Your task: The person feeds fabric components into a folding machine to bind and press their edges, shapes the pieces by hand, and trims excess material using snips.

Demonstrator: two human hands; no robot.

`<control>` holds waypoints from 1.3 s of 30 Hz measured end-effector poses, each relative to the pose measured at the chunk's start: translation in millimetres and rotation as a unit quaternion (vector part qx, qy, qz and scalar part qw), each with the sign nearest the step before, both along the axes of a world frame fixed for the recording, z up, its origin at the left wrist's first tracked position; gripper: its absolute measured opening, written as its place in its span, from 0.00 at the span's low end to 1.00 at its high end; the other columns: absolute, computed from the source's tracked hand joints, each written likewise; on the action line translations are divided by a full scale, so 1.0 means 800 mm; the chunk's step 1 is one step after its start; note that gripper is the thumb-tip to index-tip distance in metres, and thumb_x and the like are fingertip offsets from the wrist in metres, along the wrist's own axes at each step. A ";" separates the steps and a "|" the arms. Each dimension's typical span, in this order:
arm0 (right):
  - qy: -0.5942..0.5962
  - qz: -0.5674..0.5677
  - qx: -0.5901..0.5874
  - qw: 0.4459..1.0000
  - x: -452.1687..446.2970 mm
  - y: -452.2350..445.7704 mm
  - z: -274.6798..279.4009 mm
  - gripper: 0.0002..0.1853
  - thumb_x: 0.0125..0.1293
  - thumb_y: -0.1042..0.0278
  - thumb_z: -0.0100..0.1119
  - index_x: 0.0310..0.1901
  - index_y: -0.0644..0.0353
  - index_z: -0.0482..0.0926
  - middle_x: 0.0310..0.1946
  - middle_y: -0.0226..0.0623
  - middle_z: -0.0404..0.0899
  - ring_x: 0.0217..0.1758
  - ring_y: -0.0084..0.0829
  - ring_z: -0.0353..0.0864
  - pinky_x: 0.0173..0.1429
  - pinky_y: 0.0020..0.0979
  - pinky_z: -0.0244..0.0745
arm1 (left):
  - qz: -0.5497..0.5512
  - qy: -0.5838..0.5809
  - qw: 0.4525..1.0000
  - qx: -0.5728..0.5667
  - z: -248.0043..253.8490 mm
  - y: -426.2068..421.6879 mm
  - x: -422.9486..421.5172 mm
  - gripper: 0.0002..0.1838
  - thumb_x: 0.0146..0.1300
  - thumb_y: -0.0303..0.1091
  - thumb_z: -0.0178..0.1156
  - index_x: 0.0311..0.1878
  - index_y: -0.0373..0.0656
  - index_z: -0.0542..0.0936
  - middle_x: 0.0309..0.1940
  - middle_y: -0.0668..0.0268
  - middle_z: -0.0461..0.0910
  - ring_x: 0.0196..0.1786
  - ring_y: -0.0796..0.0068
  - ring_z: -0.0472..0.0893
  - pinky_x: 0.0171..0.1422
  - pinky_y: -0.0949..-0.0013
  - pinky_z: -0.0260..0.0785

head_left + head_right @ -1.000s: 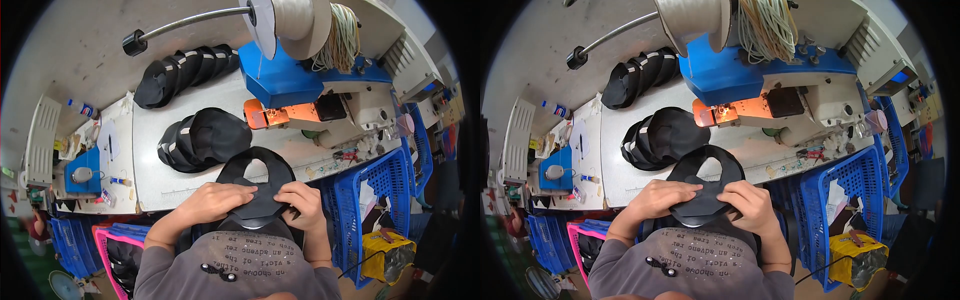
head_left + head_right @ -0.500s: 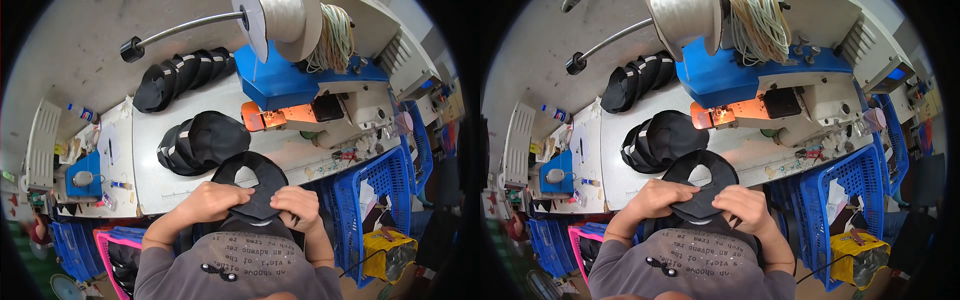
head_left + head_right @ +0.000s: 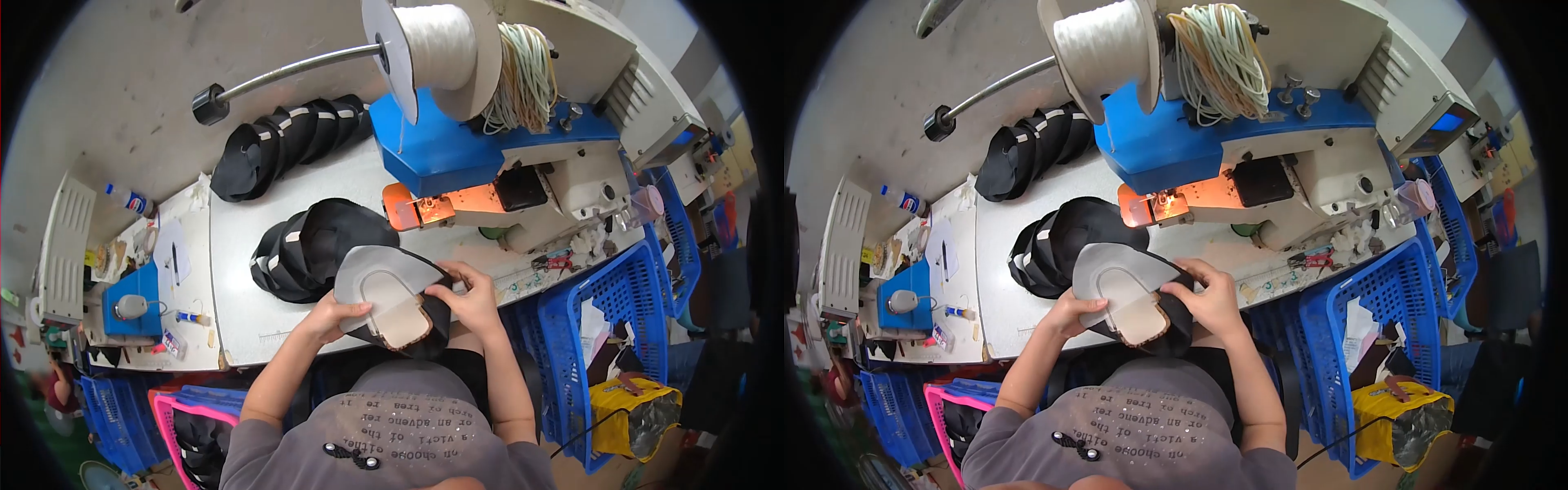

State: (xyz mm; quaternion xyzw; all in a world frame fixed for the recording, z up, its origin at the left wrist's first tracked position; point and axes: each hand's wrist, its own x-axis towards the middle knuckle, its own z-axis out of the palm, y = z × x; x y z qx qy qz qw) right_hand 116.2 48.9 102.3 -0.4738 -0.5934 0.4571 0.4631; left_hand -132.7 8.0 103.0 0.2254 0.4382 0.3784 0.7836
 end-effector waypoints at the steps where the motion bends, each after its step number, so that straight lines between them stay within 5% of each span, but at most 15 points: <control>1: -0.123 -0.074 0.081 0.986 0.003 0.000 0.008 0.12 0.52 0.71 0.70 0.36 0.67 0.82 0.32 0.37 0.83 0.37 0.23 0.82 0.41 0.26 0.74 | 0.034 0.001 0.999 0.024 -0.004 -0.002 0.004 0.31 0.54 0.27 0.67 0.61 0.35 0.66 0.52 0.58 0.74 0.56 0.67 0.74 0.63 0.62 0.65; 4: -0.101 -0.120 0.024 0.987 0.013 -0.015 0.017 0.10 0.54 0.71 0.69 0.36 0.67 0.82 0.33 0.39 0.84 0.37 0.25 0.82 0.40 0.25 0.74 | 0.106 0.002 0.992 0.062 -0.016 -0.006 0.007 0.31 0.56 0.28 0.66 0.62 0.35 0.64 0.53 0.59 0.73 0.56 0.68 0.74 0.62 0.63 0.66; 10: 0.079 0.089 -0.254 0.960 -0.008 -0.044 -0.003 0.14 0.62 0.64 0.65 0.39 0.70 0.81 0.28 0.31 0.81 0.29 0.16 0.74 0.37 0.22 0.71 | 0.155 -0.023 0.982 0.107 -0.019 -0.025 0.020 0.29 0.59 0.30 0.63 0.62 0.35 0.64 0.54 0.60 0.72 0.56 0.68 0.73 0.62 0.65 0.64; 11: 0.022 0.106 -0.270 0.957 -0.008 -0.043 -0.005 0.12 0.60 0.66 0.66 0.35 0.69 0.80 0.26 0.28 0.79 0.28 0.16 0.73 0.35 0.21 0.68 | 0.145 -0.026 0.982 0.117 -0.022 -0.027 0.021 0.28 0.60 0.30 0.63 0.62 0.35 0.64 0.54 0.60 0.72 0.57 0.68 0.72 0.62 0.65 0.64; 14: 0.141 0.042 -0.242 0.959 -0.028 -0.046 0.001 0.10 0.59 0.67 0.67 0.33 0.66 0.80 0.25 0.25 0.78 0.28 0.14 0.71 0.34 0.20 0.67 | 0.138 -0.001 0.978 0.159 -0.023 -0.033 0.031 0.26 0.63 0.31 0.60 0.61 0.35 0.65 0.54 0.60 0.72 0.57 0.69 0.71 0.62 0.66 0.63; 18: 0.077 -0.050 -0.160 0.983 -0.041 -0.052 -0.005 0.08 0.56 0.73 0.69 0.30 0.63 0.76 0.24 0.21 0.74 0.25 0.09 0.66 0.28 0.16 0.60 | 0.141 0.139 0.955 0.221 -0.040 -0.045 0.041 0.22 0.66 0.31 0.57 0.60 0.34 0.67 0.53 0.59 0.73 0.57 0.71 0.70 0.63 0.68 0.61; 21: 0.070 -0.104 -0.093 0.988 -0.054 -0.057 -0.009 0.09 0.56 0.78 0.67 0.32 0.65 0.74 0.21 0.23 0.73 0.24 0.10 0.69 0.28 0.16 0.63 | 0.131 0.267 0.919 0.261 -0.035 -0.055 0.057 0.21 0.67 0.29 0.54 0.60 0.33 0.65 0.54 0.57 0.72 0.57 0.70 0.70 0.63 0.68 0.61; 24: 0.068 -0.097 -0.087 0.989 -0.064 -0.060 -0.011 0.09 0.56 0.79 0.65 0.33 0.65 0.72 0.21 0.24 0.73 0.24 0.09 0.69 0.27 0.15 0.63 | 0.128 0.261 0.915 0.279 -0.042 -0.057 0.067 0.23 0.67 0.28 0.53 0.63 0.33 0.62 0.56 0.56 0.70 0.58 0.70 0.70 0.63 0.69 0.61; 29: 0.151 -0.007 -0.119 0.981 -0.076 -0.062 0.012 0.16 0.57 0.78 0.65 0.46 0.71 0.76 0.23 0.29 0.74 0.25 0.15 0.71 0.30 0.18 0.66 | 0.097 0.228 0.890 0.382 -0.045 -0.054 0.086 0.46 0.52 0.25 0.69 0.69 0.39 0.48 0.58 0.56 0.66 0.60 0.68 0.69 0.63 0.63 0.64; 32: 0.002 0.035 0.017 0.999 -0.066 -0.058 0.007 0.17 0.56 0.79 0.64 0.49 0.70 0.77 0.31 0.31 0.75 0.29 0.17 0.69 0.33 0.17 0.65 | 0.153 0.209 0.915 0.309 -0.048 -0.051 0.088 0.37 0.54 0.25 0.67 0.65 0.38 0.57 0.54 0.59 0.71 0.55 0.71 0.73 0.59 0.67 0.67; 34: 0.015 0.018 0.037 0.999 -0.061 -0.057 0.003 0.15 0.57 0.78 0.63 0.48 0.66 0.80 0.37 0.30 0.71 0.29 0.18 0.66 0.33 0.19 0.64 | 0.238 0.211 0.906 0.280 -0.029 -0.045 0.092 0.17 0.58 0.24 0.63 0.50 0.35 0.73 0.42 0.64 0.77 0.43 0.77 0.77 0.48 0.74 0.70; 36: -0.028 -0.038 0.041 0.998 -0.049 -0.052 0.010 0.14 0.54 0.75 0.65 0.44 0.65 0.81 0.33 0.36 0.74 0.29 0.26 0.72 0.34 0.25 0.69 | 0.243 0.202 0.924 0.217 -0.026 -0.046 0.083 0.16 0.58 0.23 0.63 0.50 0.35 0.72 0.42 0.64 0.77 0.43 0.77 0.77 0.48 0.73 0.70; 39: -0.108 0.027 0.044 0.993 -0.033 -0.046 0.000 0.12 0.55 0.72 0.64 0.41 0.65 0.81 0.32 0.41 0.78 0.31 0.34 0.77 0.37 0.28 0.72 | 0.284 0.170 0.924 0.193 -0.026 -0.041 0.077 0.17 0.58 0.25 0.64 0.49 0.35 0.73 0.41 0.64 0.78 0.41 0.77 0.77 0.46 0.73 0.70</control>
